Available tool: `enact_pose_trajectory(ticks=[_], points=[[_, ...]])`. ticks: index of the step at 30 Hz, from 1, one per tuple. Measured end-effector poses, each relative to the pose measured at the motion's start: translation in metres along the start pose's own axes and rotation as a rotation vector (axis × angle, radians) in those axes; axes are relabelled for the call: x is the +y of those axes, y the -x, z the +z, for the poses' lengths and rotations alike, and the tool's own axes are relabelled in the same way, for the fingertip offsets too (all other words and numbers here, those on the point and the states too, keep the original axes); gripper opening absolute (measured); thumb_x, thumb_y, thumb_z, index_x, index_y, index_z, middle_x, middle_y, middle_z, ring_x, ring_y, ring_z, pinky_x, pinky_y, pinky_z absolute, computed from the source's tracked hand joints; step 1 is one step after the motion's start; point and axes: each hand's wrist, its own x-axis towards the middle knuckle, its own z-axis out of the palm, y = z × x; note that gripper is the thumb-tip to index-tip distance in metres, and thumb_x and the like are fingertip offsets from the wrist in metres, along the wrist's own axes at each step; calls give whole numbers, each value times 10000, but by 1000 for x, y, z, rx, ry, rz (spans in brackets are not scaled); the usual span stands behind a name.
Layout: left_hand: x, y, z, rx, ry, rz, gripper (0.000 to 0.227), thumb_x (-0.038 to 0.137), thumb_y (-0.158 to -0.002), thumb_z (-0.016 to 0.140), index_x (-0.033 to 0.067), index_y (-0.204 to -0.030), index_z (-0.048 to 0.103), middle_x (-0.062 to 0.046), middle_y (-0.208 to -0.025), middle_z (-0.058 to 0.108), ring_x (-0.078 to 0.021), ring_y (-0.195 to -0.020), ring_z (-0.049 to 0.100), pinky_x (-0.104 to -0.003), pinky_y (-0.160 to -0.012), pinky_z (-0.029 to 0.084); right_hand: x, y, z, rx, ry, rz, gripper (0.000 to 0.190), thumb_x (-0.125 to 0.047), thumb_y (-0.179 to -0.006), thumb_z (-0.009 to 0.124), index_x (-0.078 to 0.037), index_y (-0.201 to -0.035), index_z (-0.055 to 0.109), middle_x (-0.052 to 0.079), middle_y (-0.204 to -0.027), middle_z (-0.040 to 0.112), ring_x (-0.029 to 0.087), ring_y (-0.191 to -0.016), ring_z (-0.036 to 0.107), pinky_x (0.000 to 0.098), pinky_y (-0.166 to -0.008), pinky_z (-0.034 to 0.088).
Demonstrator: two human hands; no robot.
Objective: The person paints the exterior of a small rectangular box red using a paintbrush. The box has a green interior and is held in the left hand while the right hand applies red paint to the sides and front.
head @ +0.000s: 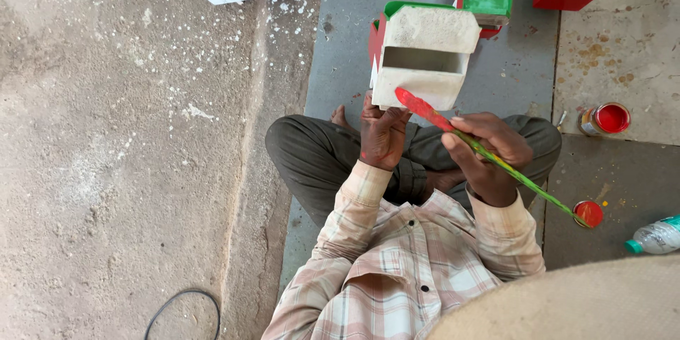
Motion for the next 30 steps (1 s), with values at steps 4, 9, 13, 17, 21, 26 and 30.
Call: enact_pose_trajectory(ticks=[4, 9, 13, 17, 21, 26, 30], points=[[1, -1, -1, 18, -17, 4, 365, -120, -963, 655, 75, -1242, 523, -118, -1308, 642, -259, -1208, 657, -431, -1050, 576, -9, -5, -1, 88, 143, -37, 184, -39, -1003, 789, 6, -1157, 699, 153, -1103, 734, 149, -884, 711, 245, -786, 575], [-3, -5, -1, 38, -49, 44, 351, -139, -946, 650, 87, -1178, 517, -115, -1298, 644, -260, -1211, 657, -418, -1040, 584, -33, 4, -2, 147, 440, -219, 218, -47, -1001, 815, -14, -1175, 687, 159, -1098, 730, 213, -877, 732, 290, -786, 608], [-6, -4, -6, 41, -98, 82, 387, -140, -915, 671, 114, -1156, 506, -93, -1294, 643, -243, -1210, 656, -408, -1034, 587, -37, -8, 22, 104, 533, -294, 233, -2, -910, 828, 18, -1107, 705, 156, -978, 733, 229, -799, 704, 338, -718, 571], [-5, -5, -9, 18, -68, 105, 345, -127, -961, 682, 75, -1182, 509, -111, -1281, 644, -254, -1200, 657, -413, -1044, 586, -42, -16, 40, 18, 459, -278, 245, 7, -896, 822, 32, -1102, 693, 167, -1003, 720, 261, -860, 706, 360, -759, 575], [1, -7, -9, 57, -83, 84, 371, -124, -916, 698, 90, -1149, 505, -111, -1270, 660, -240, -1169, 668, -399, -998, 591, -33, -13, 40, 12, 197, -158, 211, -8, -915, 801, 21, -1096, 695, 148, -1033, 729, 224, -895, 736, 333, -785, 604], [0, -6, -10, 38, -20, 88, 349, -96, -943, 709, 82, -1172, 515, -101, -1269, 659, -235, -1177, 668, -402, -1013, 592, 2, -11, 21, 82, 63, -31, 151, -38, -959, 769, -4, -1092, 708, 152, -1026, 742, 165, -812, 738, 261, -680, 623], [-1, -8, -9, 43, -66, 92, 325, -96, -959, 700, 79, -1162, 517, -113, -1274, 655, -250, -1192, 666, -432, -1044, 589, -1, 3, 1, 146, 304, -36, 175, -28, -1029, 777, -9, -1176, 684, 184, -1042, 720, 177, -828, 677, 285, -726, 554]])
